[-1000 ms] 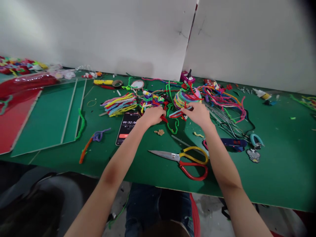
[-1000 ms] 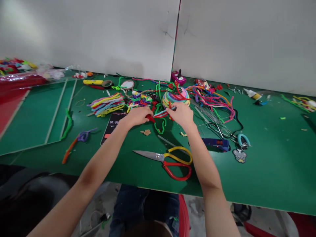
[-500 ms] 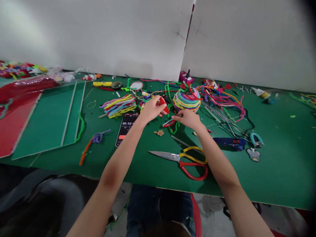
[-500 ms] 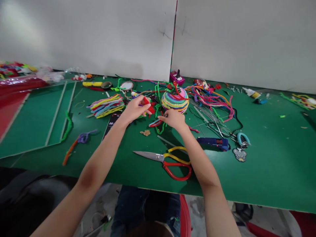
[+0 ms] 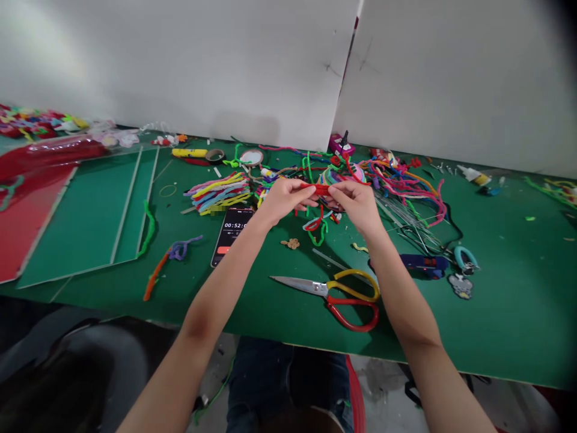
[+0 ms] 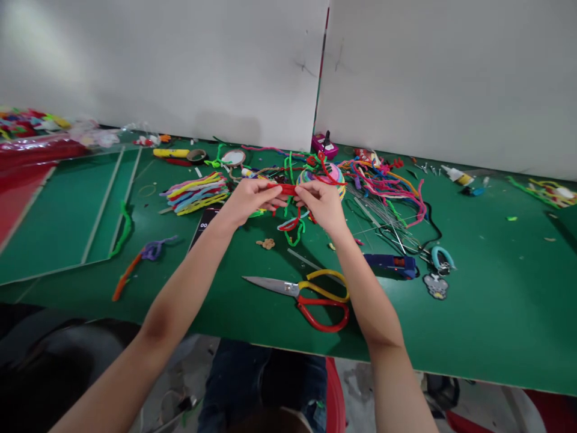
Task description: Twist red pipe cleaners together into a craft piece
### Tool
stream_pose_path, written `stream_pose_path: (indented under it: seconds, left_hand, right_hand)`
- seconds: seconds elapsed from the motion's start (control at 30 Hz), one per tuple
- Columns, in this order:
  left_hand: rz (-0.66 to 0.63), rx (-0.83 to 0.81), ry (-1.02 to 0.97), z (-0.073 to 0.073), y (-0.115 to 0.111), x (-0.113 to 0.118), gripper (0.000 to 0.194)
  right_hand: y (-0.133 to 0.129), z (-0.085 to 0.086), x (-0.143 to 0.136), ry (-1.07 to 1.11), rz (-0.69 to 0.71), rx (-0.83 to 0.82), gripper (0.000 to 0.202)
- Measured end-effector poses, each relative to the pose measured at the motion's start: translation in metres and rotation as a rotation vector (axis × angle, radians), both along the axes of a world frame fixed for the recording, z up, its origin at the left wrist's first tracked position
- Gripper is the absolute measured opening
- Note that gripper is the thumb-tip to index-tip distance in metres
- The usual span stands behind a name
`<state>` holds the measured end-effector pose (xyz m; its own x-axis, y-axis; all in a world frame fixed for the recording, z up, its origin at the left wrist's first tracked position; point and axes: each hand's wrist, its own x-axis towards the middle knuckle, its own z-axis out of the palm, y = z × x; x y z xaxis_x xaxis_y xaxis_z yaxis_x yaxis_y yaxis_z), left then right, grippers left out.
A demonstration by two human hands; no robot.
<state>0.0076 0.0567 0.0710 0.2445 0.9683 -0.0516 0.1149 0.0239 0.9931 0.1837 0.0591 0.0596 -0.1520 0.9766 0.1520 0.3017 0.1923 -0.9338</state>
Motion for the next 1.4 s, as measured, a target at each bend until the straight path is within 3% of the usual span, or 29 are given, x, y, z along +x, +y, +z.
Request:
stream_pose_path:
  seconds: [0.1, 0.23, 0.5, 0.6, 0.77, 0.83, 1.0, 1.2, 1.3, 1.4]
  left_hand:
    - [0.054, 0.149, 0.104, 0.003, -0.003, -0.001, 0.025]
    - [0.084, 0.221, 0.268, 0.006, -0.005, -0.002, 0.017]
    - [0.277, 0.391, 0.440, -0.005, -0.007, 0.005, 0.013]
    - [0.212, 0.293, 0.291, -0.002, -0.010, 0.010, 0.013]
    - [-0.191, -0.079, 0.130, 0.012, -0.016, 0.012, 0.021]
    - [-0.233, -0.131, 0.100, 0.013, -0.016, 0.011, 0.020]
    - [-0.162, -0.060, 0.069, 0.002, -0.012, 0.013, 0.016]
    - [-0.069, 0.034, 0.146, -0.007, -0.011, 0.018, 0.016]
    - [-0.017, 0.062, 0.137, -0.007, -0.012, 0.020, 0.016]
    - [0.105, 0.027, 0.040, -0.006, -0.010, 0.020, 0.014]
  right_hand:
    - [-0.003, 0.003, 0.002, -0.073, 0.011, 0.059, 0.024]
    - [-0.009, 0.007, -0.002, -0.216, -0.016, 0.183, 0.023]
    - [-0.019, 0.009, -0.015, -0.342, -0.087, 0.372, 0.020]
    - [-0.012, 0.005, -0.012, -0.193, -0.113, 0.352, 0.018]
    - [0.000, 0.000, -0.004, -0.006, -0.086, 0.283, 0.017]
    - [0.000, 0.001, -0.003, -0.014, -0.044, 0.276, 0.016]
    - [-0.009, 0.009, -0.005, -0.194, -0.005, 0.294, 0.017]
    - [-0.023, 0.015, -0.011, -0.518, -0.106, 0.464, 0.018]
    - [-0.018, 0.014, -0.009, -0.428, -0.089, 0.453, 0.021]
    - [-0.009, 0.009, -0.005, -0.167, -0.056, 0.301, 0.031]
